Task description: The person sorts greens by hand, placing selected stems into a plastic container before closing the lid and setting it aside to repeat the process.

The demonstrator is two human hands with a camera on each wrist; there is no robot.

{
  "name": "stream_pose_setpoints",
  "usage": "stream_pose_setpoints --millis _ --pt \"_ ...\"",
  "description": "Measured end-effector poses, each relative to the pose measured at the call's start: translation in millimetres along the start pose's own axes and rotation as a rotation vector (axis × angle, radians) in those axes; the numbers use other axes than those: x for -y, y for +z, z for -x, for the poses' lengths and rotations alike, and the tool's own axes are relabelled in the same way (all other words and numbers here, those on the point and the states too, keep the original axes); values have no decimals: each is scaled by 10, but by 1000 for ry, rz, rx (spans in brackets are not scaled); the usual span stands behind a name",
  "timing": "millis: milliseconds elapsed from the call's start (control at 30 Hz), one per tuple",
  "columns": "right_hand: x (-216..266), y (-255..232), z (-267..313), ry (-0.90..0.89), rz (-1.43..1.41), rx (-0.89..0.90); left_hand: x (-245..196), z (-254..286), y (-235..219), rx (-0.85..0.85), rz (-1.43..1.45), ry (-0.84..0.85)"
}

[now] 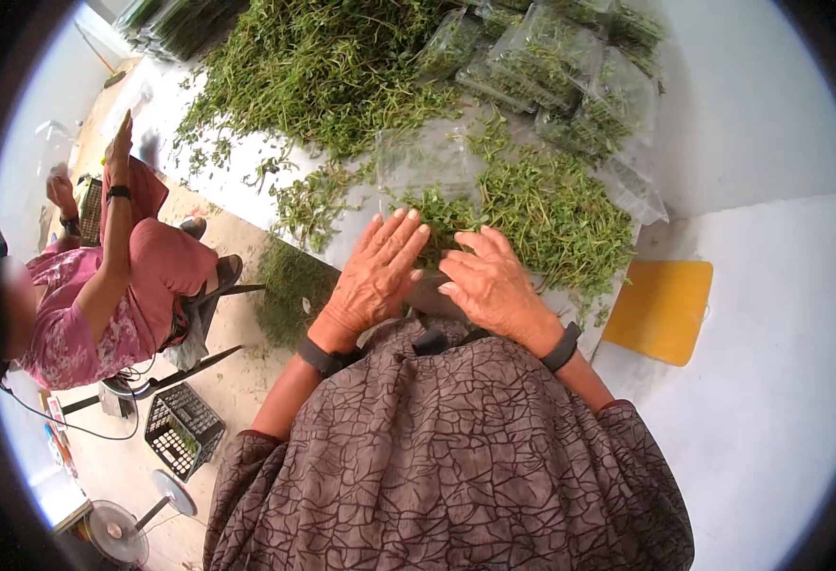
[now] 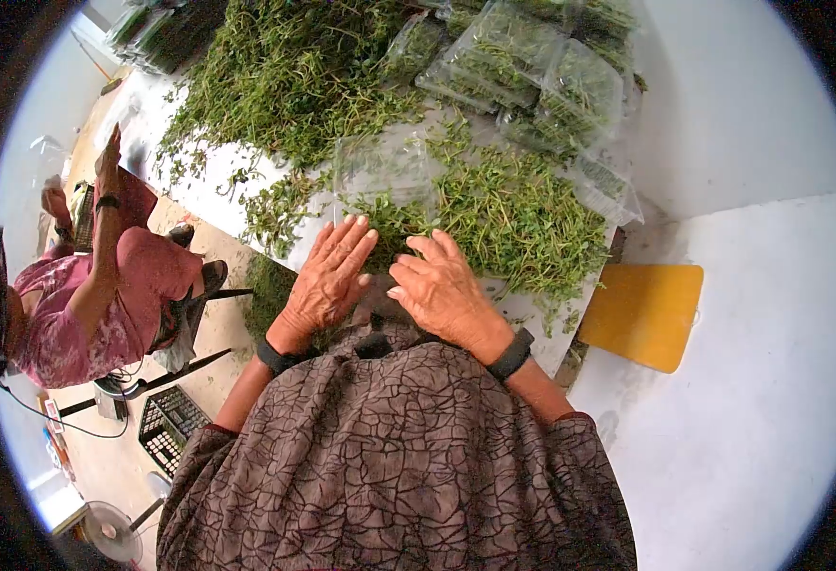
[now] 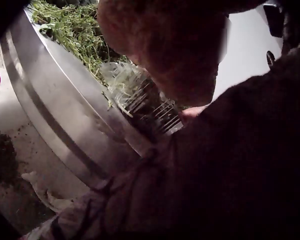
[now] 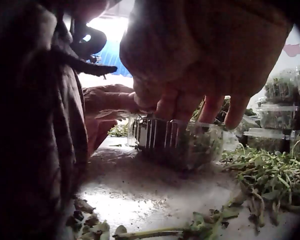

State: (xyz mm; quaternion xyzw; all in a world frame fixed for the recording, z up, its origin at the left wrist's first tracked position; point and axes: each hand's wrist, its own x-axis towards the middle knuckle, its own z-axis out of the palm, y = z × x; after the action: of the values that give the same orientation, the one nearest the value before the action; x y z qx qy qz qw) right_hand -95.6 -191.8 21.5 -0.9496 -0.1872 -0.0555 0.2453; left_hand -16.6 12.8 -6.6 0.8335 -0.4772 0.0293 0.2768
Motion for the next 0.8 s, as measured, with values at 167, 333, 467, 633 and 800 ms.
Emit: stream_pose_setpoints --millis 167,333,467,633,800 --pt "-19 -57 32 16 -7 -67 13 -17 41 163 -37 30" --pt "-150 -175 49 164 132 -239 2 -13 41 194 -28 18" --pt "-127 -91 24 96 179 -154 5 -17 36 179 -12 11" --pt "-76 13 -48 72 111 -104 -2 -51 41 111 -7 28" --pt "-132 -30 26 60 156 -138 -25 -60 -4 48 -30 25"
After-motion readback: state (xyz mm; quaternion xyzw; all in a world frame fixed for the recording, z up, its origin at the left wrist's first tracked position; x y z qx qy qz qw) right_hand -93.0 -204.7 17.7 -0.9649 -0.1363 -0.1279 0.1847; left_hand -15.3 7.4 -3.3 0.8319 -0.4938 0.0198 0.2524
